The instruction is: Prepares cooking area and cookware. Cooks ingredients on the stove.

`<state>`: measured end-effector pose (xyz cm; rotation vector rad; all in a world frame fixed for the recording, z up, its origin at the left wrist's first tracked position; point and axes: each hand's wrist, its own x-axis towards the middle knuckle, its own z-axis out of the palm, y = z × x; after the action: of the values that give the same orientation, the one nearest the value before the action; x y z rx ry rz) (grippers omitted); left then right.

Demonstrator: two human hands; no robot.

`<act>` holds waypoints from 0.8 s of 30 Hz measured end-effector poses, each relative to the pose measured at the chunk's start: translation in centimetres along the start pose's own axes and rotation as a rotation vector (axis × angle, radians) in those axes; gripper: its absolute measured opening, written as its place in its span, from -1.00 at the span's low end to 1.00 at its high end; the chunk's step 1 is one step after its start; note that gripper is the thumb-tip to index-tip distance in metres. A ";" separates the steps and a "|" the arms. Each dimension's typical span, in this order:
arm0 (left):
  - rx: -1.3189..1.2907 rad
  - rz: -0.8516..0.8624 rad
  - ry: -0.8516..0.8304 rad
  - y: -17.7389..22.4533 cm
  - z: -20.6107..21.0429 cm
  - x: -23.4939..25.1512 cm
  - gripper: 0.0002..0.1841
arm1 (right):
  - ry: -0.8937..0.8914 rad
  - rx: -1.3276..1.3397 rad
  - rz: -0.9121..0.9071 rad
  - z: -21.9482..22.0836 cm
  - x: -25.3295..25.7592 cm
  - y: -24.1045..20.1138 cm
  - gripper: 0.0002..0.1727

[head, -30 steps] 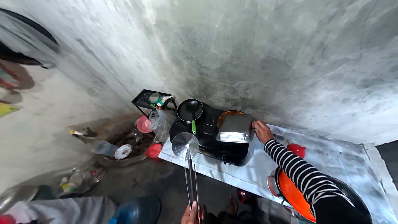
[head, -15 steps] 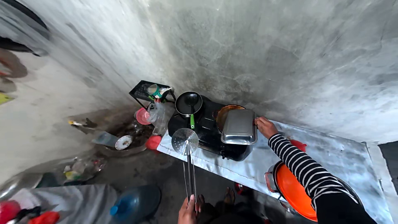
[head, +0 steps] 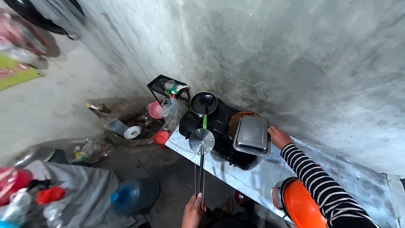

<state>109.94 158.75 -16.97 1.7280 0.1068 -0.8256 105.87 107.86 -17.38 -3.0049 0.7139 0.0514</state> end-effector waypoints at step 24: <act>0.014 0.019 -0.119 0.4 0.2 1.4 -0.65 | 0.005 0.047 0.221 1.5 -0.6 -1.5 -0.55</act>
<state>111.07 158.00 -17.46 1.6864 0.0043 -0.9149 105.98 109.52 -18.77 -2.8697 1.0286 0.0356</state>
